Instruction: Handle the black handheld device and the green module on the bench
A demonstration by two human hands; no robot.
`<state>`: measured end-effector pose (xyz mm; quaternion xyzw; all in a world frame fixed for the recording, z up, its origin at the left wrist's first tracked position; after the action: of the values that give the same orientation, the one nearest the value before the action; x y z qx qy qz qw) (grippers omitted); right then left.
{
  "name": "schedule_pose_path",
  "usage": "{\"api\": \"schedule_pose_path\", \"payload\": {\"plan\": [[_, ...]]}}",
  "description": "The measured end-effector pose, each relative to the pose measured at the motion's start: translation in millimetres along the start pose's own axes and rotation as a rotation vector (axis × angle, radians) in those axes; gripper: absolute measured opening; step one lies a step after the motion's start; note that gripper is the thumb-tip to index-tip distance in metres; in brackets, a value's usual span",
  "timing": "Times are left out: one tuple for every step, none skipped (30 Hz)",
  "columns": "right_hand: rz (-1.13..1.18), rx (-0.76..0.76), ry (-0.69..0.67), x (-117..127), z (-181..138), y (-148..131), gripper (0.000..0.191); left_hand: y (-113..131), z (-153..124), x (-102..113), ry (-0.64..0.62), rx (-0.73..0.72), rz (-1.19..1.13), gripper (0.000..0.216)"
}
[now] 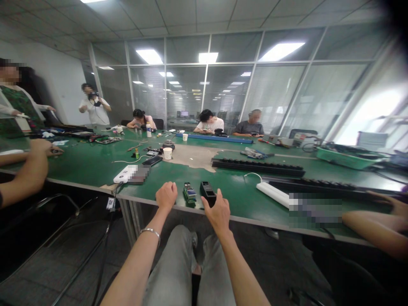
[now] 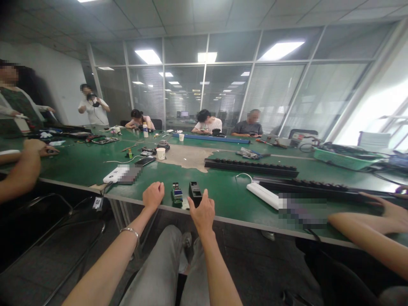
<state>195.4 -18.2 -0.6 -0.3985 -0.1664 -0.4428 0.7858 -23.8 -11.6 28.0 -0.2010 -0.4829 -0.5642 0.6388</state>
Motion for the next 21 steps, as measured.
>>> {"api": "schedule_pose_path", "payload": {"plan": [[-0.009,0.004,-0.001,-0.2,-0.3,0.1,0.083,0.0,-0.1,-0.8,0.002,-0.006,-0.003,0.041],[-0.019,0.005,-0.002,-0.4,-0.5,0.1,0.082,-0.1,-0.1,-1.5,0.004,-0.011,-0.007,0.041],[-0.028,0.005,-0.003,-0.5,-0.6,-0.1,0.081,-0.2,-0.2,-2.2,0.005,-0.014,-0.01,0.041],[-0.034,0.004,-0.004,-0.4,-0.6,-0.4,0.08,-0.2,-0.2,-2.8,0.006,-0.014,-0.011,0.041],[-0.039,0.002,-0.006,-0.1,-0.4,-0.9,0.079,-0.3,-0.1,-3.3,0.007,-0.013,-0.012,0.041],[-0.042,-0.002,-0.007,0.3,-0.2,-1.7,0.078,-0.3,-0.1,-3.8,0.009,-0.013,-0.012,0.041],[-0.044,-0.009,-0.01,0.8,0.2,-2.5,0.077,-0.2,0.0,-4.2,0.01,-0.013,-0.011,0.041],[-0.045,-0.018,-0.013,1.3,0.5,-3.4,0.075,-0.3,0.2,-4.5,0.008,-0.012,-0.009,0.041],[-0.046,-0.028,-0.015,1.9,0.8,-4.2,0.072,-0.3,0.3,-4.7,0.005,-0.01,-0.008,0.041],[-0.045,-0.04,-0.018,2.4,1.0,-5.0,0.069,-0.5,0.4,-4.9,0.0,-0.008,-0.007,0.041],[-0.041,-0.049,-0.021,2.9,1.1,-5.7,0.065,-0.7,0.5,-5.0,-0.003,-0.007,-0.008,0.041],[-0.034,-0.056,-0.023,3.4,0.9,-6.2,0.061,-0.9,0.6,-5.0,-0.005,-0.008,-0.008,0.042],[-0.024,-0.06,-0.027,3.8,0.7,-6.5,0.058,-1.0,0.6,-4.8,-0.003,-0.01,-0.009,0.042],[-0.012,-0.063,-0.031,4.3,0.5,-6.6,0.055,-1.1,0.6,-4.5,-0.001,-0.012,-0.008,0.041],[0.001,-0.066,-0.035,4.8,0.5,-6.5,0.053,-1.1,0.5,-4.1,0.0,-0.014,-0.006,0.041],[0.013,-0.07,-0.04,5.6,0.9,-6.3,0.052,-1.0,0.5,-3.6,0.0,-0.012,-0.004,0.041],[0.026,-0.08,-0.045,6.6,1.7,-6.0,0.052,-0.8,0.4,-3.2,-0.002,-0.008,-0.003,0.041],[0.042,-0.098,-0.049,8.0,3.2,-5.6,0.051,-0.6,0.4,-2.8,-0.005,-0.003,-0.002,0.041],[0.063,-0.128,-0.055,9.7,5.3,-5.5,0.051,-0.4,0.4,-2.6,-0.007,0.001,-0.003,0.041],[0.094,-0.168,-0.061,11.7,7.9,-5.8,0.05,-0.2,0.5,-2.6,-0.009,0.002,-0.005,0.041],[0.137,-0.213,-0.065,14.1,10.8,-6.9,0.05,-0.2,0.6,-2.7,-0.01,0.002,-0.008,0.041]]}}
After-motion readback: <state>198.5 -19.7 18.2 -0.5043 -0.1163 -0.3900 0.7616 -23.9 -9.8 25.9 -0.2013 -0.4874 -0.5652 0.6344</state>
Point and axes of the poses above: each hand's wrist, its own z-axis towards the middle knuckle, its own x-axis out of the back of the hand, y = z × x, the point moved 1 cm from there along z, towards the middle knuckle, and after that the axes turned 5 degrees about z, right-handed, at the moved point
